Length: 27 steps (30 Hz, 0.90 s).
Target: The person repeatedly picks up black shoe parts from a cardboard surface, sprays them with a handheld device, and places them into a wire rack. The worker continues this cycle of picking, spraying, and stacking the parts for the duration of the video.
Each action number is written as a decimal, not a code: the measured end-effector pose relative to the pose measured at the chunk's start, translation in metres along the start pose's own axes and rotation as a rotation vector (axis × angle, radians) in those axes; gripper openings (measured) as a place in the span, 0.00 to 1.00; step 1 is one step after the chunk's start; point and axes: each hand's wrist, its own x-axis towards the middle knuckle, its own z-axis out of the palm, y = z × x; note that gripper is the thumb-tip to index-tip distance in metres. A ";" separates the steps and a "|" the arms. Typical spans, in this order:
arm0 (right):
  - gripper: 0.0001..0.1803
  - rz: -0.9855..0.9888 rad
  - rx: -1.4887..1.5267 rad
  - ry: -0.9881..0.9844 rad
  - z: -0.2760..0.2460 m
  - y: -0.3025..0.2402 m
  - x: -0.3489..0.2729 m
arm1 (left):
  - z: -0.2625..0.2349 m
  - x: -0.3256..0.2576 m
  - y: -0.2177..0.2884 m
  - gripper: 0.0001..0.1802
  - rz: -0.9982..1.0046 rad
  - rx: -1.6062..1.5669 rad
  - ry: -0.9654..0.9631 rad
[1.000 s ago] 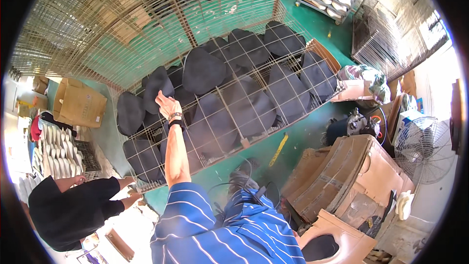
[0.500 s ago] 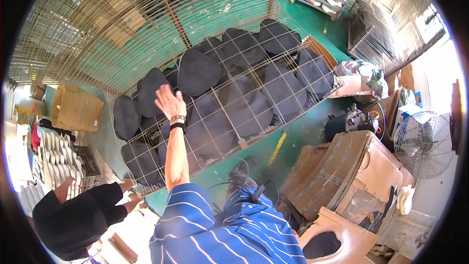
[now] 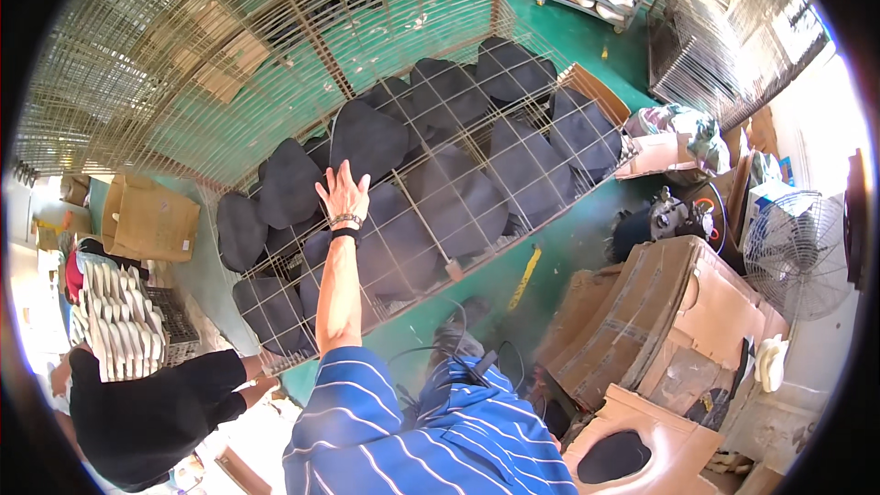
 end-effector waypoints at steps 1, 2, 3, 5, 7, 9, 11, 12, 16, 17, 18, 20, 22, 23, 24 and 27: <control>0.32 0.031 0.000 0.010 0.000 0.003 0.000 | 0.000 0.001 0.003 0.38 -0.050 0.022 -0.027; 0.32 0.012 0.020 0.002 -0.001 0.004 -0.001 | 0.000 0.002 0.003 0.38 -0.106 0.055 -0.016; 0.31 0.018 0.010 0.008 -0.002 0.003 -0.002 | 0.000 0.004 0.005 0.39 -0.166 0.090 -0.028; 0.31 0.025 0.015 0.043 -0.007 -0.002 -0.006 | -0.001 0.005 0.004 0.36 -0.183 0.046 0.002; 0.30 -0.021 0.055 0.009 -0.008 -0.006 -0.010 | -0.002 0.006 0.001 0.34 -0.182 0.029 0.032; 0.29 -0.057 0.104 0.006 -0.008 -0.006 -0.012 | 0.000 0.005 0.001 0.31 -0.184 -0.025 0.181; 0.29 -0.075 0.147 0.006 -0.005 -0.002 -0.012 | -0.002 0.007 0.002 0.29 -0.239 -0.118 0.244; 0.29 -0.067 0.142 0.016 -0.004 0.000 -0.012 | -0.003 0.007 0.003 0.29 -0.240 -0.175 0.294; 0.29 -0.044 0.166 0.050 -0.001 0.003 -0.014 | -0.022 0.004 0.022 0.31 -0.170 -0.146 0.351; 0.29 -0.039 0.188 0.061 0.002 0.000 -0.017 | -0.033 0.000 0.029 0.31 -0.111 -0.187 0.372; 0.28 0.011 0.172 0.101 0.004 -0.004 -0.023 | -0.043 -0.005 0.040 0.31 -0.063 -0.225 0.369; 0.20 -0.125 0.136 -0.006 0.001 -0.017 -0.033 | -0.068 -0.011 0.069 0.32 0.044 -0.353 0.287; 0.16 -0.186 0.057 0.138 0.012 -0.030 -0.052 | -0.096 -0.028 0.102 0.27 0.209 -0.362 0.326; 0.16 -0.308 -0.034 0.302 0.020 -0.036 -0.064 | -0.111 -0.039 0.119 0.26 0.313 -0.373 0.313; 0.16 -0.247 0.123 0.257 0.017 -0.034 -0.081 | -0.123 -0.054 0.138 0.25 0.431 -0.369 0.323; 0.18 -0.131 0.079 0.525 -0.009 -0.010 -0.086 | -0.142 -0.119 0.192 0.22 0.543 -0.657 0.038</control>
